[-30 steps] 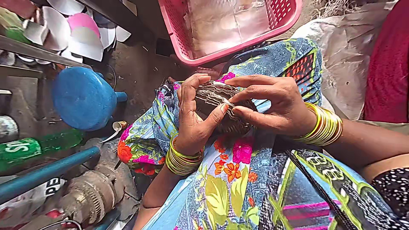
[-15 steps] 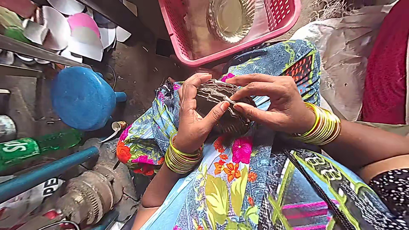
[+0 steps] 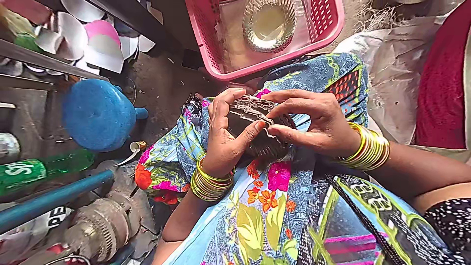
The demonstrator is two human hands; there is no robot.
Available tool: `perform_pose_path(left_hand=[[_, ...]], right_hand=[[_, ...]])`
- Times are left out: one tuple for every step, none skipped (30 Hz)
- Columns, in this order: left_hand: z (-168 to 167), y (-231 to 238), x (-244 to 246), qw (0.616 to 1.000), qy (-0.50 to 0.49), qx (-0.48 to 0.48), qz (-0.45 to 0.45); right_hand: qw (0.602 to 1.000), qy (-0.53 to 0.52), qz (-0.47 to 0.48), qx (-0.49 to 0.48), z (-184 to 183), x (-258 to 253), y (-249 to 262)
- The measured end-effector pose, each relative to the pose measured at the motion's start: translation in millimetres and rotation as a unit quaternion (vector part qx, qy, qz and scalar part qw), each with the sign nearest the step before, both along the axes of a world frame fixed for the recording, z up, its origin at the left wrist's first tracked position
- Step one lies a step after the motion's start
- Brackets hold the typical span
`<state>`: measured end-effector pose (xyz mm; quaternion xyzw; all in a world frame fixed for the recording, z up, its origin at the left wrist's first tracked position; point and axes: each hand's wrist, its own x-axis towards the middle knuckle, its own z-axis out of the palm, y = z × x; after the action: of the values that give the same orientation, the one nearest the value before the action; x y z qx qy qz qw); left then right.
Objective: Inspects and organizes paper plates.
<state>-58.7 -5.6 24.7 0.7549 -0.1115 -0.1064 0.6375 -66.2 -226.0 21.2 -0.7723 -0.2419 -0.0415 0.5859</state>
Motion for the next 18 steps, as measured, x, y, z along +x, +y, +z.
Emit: perform_pose_path(left_hand=[[0,0,0,1.0,0.0,-0.003,0.0],[0,0,1,1.0,-0.002,-0.004,0.002],[0,-1,1,1.0,-0.004,-0.002,0.001],[0,-1,2,1.0,-0.005,-0.001,0.002],[-1,-1,2,1.0,-0.005,0.002,0.0],[-1,-1,3,1.0,-0.006,0.002,-0.001],[-1,-1,3,1.0,-0.003,0.008,0.001],[-1,-2,4,1.0,0.0,0.018,0.004],[0,-3,5,0.999,0.003,0.035,0.004],[1,-4,7,0.998,0.005,0.059,-0.001],[2,-5,12,0.996,0.002,0.084,-0.012],[3,-6,18,0.993,-0.008,0.113,-0.027],[4,-8,26,0.989,-0.015,0.138,-0.044],[6,-8,33,0.985,-0.013,0.16,-0.065],[7,-9,42,0.979,-0.016,0.181,-0.088],[8,-8,51,0.973,-0.027,0.204,-0.106],[7,-7,60,0.967,-0.04,0.224,-0.113],[5,-4,68,0.964,-0.049,0.237,-0.107]], right_hand=[[1.0,-0.007,-0.004,-0.01,0,-1,1],[1.0,-0.017,-0.008,-0.021,0,-1,3],[0.999,-0.024,-0.01,-0.03,-1,0,4],[0.999,-0.026,-0.01,-0.035,-1,0,4],[0.999,-0.025,-0.01,-0.038,-2,0,4],[0.999,-0.025,-0.011,-0.039,-2,1,4],[0.999,-0.023,-0.011,-0.038,-3,2,4],[0.999,-0.019,-0.013,-0.036,-3,2,3],[0.999,-0.008,-0.016,-0.031,-4,3,3],[0.999,0.01,-0.023,-0.026,-6,3,3],[0.999,0.033,-0.033,-0.024,-9,3,3],[0.997,0.065,-0.037,-0.024,-13,5,3],[0.993,0.105,-0.04,-0.028,-17,9,2],[0.986,0.154,-0.037,-0.044,-20,12,0],[0.978,0.198,-0.035,-0.063,-23,15,-2],[0.97,0.227,-0.03,-0.078,-25,19,-5],[0.966,0.244,-0.028,-0.076,-28,24,-9],[0.964,0.258,-0.031,-0.057,-31,28,-14]])
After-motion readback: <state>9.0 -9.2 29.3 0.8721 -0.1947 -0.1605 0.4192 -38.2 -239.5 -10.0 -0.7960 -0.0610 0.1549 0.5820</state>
